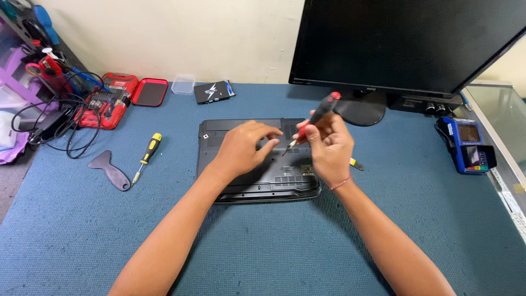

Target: The person uses a screwdriver to remove multiple screws from the bottom panel of a laptop placed on a blue mat. The person systematically unscrews each screw and sets them aside, preparing to open the laptop casing.

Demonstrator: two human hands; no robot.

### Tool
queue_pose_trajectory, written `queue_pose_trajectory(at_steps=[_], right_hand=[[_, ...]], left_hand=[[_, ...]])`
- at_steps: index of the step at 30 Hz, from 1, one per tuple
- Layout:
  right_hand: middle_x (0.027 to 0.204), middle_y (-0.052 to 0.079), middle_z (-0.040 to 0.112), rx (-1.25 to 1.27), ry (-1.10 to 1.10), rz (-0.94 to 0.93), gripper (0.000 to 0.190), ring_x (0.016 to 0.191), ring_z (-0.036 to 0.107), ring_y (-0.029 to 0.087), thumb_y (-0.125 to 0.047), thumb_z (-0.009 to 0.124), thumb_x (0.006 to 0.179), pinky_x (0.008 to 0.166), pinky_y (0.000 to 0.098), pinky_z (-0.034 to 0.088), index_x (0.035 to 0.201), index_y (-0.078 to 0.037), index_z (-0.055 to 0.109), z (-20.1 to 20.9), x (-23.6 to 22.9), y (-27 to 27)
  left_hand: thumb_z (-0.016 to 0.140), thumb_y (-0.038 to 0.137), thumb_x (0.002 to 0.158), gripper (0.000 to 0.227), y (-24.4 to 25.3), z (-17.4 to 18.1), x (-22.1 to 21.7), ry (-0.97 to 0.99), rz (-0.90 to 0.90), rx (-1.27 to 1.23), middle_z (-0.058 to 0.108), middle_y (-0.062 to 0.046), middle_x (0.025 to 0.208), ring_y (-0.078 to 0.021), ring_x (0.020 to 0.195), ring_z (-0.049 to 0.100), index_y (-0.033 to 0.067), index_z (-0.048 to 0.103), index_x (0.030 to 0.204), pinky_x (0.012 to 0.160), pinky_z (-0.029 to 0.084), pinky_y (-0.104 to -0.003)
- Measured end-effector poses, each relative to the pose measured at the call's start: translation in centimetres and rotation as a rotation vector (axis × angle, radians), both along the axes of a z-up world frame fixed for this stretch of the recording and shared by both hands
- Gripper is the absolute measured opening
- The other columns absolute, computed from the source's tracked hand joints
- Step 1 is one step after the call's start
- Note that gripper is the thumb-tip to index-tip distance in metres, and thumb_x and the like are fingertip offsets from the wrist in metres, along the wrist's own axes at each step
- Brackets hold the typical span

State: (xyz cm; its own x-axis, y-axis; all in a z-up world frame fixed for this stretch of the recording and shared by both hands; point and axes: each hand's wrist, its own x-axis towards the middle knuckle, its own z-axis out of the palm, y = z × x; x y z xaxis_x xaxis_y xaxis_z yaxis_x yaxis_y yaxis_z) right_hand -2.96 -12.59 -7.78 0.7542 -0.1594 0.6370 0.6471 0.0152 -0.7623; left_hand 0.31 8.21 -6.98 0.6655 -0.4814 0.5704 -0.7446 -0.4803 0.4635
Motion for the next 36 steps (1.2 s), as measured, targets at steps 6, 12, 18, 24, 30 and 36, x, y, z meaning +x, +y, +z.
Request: queue_pose_trajectory(at_steps=[6, 12, 18, 24, 30, 36], right_hand=[[0.091, 0.021, 0.073, -0.088, -0.035, -0.042, 0.027, 0.067, 0.073, 0.023, -0.01, 0.067, 0.101, 0.058, 0.0344, 0.065, 0.122, 0.005, 0.057, -3.9, 2.6, 3.8], [0.09, 0.02, 0.071, -0.139, -0.063, -0.101, 0.029, 0.066, 0.072, 0.022, -0.01, 0.066, 0.101, 0.057, 0.0334, 0.064, 0.123, 0.005, 0.054, -5.0, 2.8, 3.6], [0.091, 0.02, 0.069, -0.175, -0.113, -0.098, 0.031, 0.065, 0.071, 0.024, -0.009, 0.064, 0.101, 0.058, 0.0345, 0.064, 0.124, 0.008, 0.052, -5.7, 3.1, 3.4], [0.089, 0.021, 0.071, -0.277, -0.16, -0.129, 0.031, 0.063, 0.072, 0.026, -0.006, 0.07, 0.097, 0.059, 0.037, 0.063, 0.118, 0.01, 0.055, -5.5, 2.5, 3.6], [0.087, 0.016, 0.073, -0.36, -0.068, -0.148, 0.032, 0.068, 0.075, 0.027, -0.004, 0.083, 0.088, 0.064, 0.0362, 0.064, 0.111, 0.005, 0.062, -4.4, 1.7, 3.7], [0.086, 0.014, 0.071, -0.462, 0.232, -0.028, 0.02, 0.075, 0.076, 0.024, -0.002, 0.086, 0.083, 0.068, 0.033, 0.065, 0.093, 0.002, 0.069, -0.8, 1.3, 2.6]], left_hand=[[0.07, 0.026, 0.092, 0.011, 1.6, -4.4, 3.2, 0.246, 0.088, 0.147, 0.069, 0.003, 0.084, -0.0226, 0.091, 0.067, 0.0235, 0.074, 0.103, 0.083, 0.056, -0.039], [0.071, 0.023, 0.09, 0.007, 1.5, -6.1, 3.9, 0.151, 0.072, 0.107, 0.062, 0.001, 0.074, -0.023, 0.083, 0.064, 0.0209, 0.074, 0.095, 0.081, 0.053, -0.038], [0.069, 0.024, 0.091, 0.004, 1.3, -6.5, 4.1, 0.118, 0.077, 0.124, 0.058, 0.001, 0.074, -0.023, 0.082, 0.062, 0.0214, 0.071, 0.094, 0.08, 0.051, -0.038], [0.068, 0.023, 0.091, 0.004, 1.2, -6.7, 3.9, 0.08, 0.08, 0.116, 0.057, 0.0, 0.074, -0.0232, 0.082, 0.062, 0.0204, 0.069, 0.093, 0.081, 0.051, -0.037], [0.068, 0.023, 0.091, 0.004, 1.2, -6.8, 4.0, 0.074, 0.085, 0.123, 0.057, 0.0, 0.074, -0.0225, 0.082, 0.062, 0.0204, 0.068, 0.094, 0.081, 0.051, -0.037], [0.069, 0.021, 0.09, 0.004, 1.1, -6.7, 4.0, 0.088, 0.078, 0.118, 0.057, 0.0, 0.074, -0.0231, 0.082, 0.061, 0.0193, 0.068, 0.094, 0.081, 0.051, -0.037]])
